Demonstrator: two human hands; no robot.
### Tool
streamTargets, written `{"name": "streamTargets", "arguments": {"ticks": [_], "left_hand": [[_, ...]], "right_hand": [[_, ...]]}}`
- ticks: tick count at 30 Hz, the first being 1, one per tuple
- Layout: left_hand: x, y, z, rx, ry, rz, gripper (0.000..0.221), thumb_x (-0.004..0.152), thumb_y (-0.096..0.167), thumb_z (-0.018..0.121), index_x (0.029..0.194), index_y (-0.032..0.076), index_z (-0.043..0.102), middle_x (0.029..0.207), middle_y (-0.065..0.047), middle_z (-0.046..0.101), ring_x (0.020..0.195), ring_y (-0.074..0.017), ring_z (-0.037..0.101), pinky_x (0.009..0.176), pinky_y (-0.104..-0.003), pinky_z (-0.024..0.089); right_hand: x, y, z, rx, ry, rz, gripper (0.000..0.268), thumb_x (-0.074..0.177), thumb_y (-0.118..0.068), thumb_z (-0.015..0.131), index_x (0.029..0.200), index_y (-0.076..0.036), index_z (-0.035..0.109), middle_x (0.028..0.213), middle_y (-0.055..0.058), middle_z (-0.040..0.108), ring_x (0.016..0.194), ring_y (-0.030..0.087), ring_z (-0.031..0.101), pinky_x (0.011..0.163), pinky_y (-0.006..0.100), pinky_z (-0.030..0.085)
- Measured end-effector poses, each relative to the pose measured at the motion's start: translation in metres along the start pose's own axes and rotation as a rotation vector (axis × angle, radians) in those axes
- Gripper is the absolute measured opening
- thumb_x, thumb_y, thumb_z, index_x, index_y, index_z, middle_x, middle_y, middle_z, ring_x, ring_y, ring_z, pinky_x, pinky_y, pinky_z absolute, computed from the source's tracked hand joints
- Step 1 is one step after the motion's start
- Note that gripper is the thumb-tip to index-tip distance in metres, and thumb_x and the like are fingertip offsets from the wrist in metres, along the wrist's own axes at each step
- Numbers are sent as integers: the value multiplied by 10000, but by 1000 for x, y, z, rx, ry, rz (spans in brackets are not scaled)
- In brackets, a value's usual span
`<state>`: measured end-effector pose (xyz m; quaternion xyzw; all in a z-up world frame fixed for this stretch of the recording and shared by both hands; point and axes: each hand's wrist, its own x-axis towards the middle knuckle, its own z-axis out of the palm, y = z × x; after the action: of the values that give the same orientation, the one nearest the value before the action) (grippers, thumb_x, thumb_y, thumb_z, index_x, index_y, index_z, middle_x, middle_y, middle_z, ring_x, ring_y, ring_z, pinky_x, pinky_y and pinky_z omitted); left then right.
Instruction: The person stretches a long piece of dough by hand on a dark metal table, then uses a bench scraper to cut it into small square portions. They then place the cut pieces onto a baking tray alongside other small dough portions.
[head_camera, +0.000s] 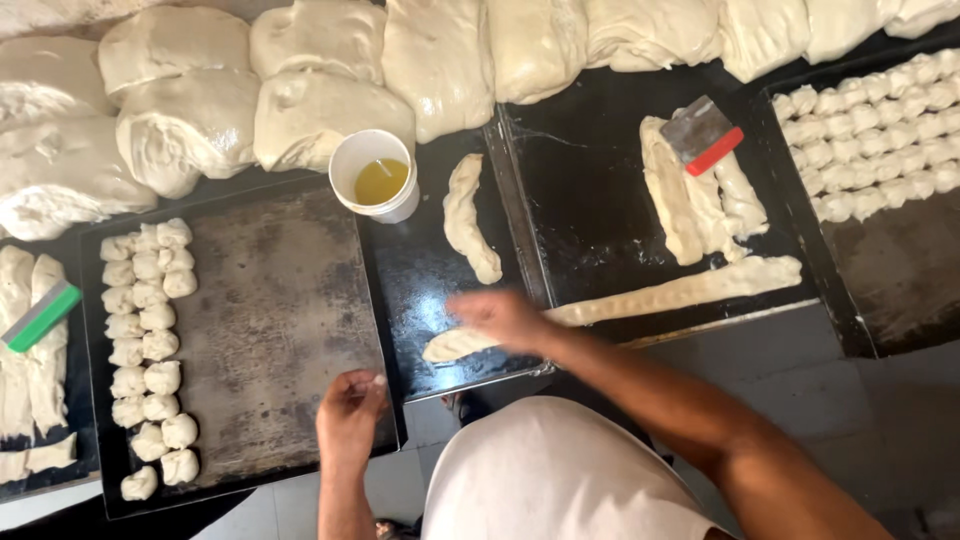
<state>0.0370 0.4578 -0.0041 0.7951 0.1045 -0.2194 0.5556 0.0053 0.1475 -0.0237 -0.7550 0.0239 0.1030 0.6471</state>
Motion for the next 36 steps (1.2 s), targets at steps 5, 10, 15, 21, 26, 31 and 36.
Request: {"name": "streamTargets", "arguments": {"ticks": [5, 10, 15, 21, 26, 31, 36], "left_hand": [[-19, -13, 0, -145, 149, -71, 211, 918, 150, 753, 1061, 11, 687, 858, -41, 688, 721, -128, 647, 618, -257, 508], [-32, -11, 21, -208, 175, -114, 201, 899, 137, 744, 1052, 19, 690, 836, -28, 692, 704, -120, 652, 613, -247, 516], [-38, 16, 35, -192, 127, 2, 209, 922, 140, 761, 1048, -8, 685, 812, -41, 668, 691, -108, 592, 598, -255, 487], [-28, 41, 21, -130, 71, 85, 224, 909, 156, 765, 1045, -2, 683, 836, -33, 696, 713, -91, 622, 628, -246, 515], [-9, 45, 10, -20, 52, 120, 239, 905, 178, 758, 1049, 2, 686, 878, -45, 758, 768, -87, 691, 702, -235, 565], [5, 37, -7, 70, 11, 89, 236, 893, 175, 770, 1045, 9, 700, 873, -63, 752, 761, -110, 698, 691, -259, 569], [18, 16, -29, 94, 30, 144, 237, 883, 164, 788, 1046, 9, 712, 872, -54, 739, 771, -108, 677, 701, -259, 554]], "right_hand": [[-10, 70, -235, -555, 1207, 59, 148, 1008, -135, 652, 1067, -2, 681, 1054, 170, 700, 995, 320, 669, 871, 411, 511], [-40, 114, -399, 191, 1566, 364, 481, 920, -207, 878, 1206, 105, 650, 1107, 136, 750, 964, 187, 753, 822, 333, 616], [-21, 123, -413, 193, 1381, -37, 654, 727, 177, 737, 1278, -26, 449, 1176, 111, 606, 1024, 243, 696, 845, 400, 646], [-25, 31, -283, -692, 1112, -95, 520, 852, 124, 757, 1275, 11, 478, 1228, 163, 594, 1182, 315, 659, 1030, 428, 553], [-37, -81, -113, -612, 713, -230, 561, 830, 56, 805, 1317, -14, 535, 1266, 187, 615, 1170, 343, 638, 1033, 429, 519], [7, -68, 43, -588, 242, 46, 445, 818, 46, 656, 1246, -48, 580, 1148, 212, 653, 1057, 385, 676, 920, 459, 540], [-5, -47, 19, -626, 349, 50, 482, 777, 62, 629, 1248, 11, 540, 1173, 250, 630, 1059, 435, 652, 907, 477, 524]]}}
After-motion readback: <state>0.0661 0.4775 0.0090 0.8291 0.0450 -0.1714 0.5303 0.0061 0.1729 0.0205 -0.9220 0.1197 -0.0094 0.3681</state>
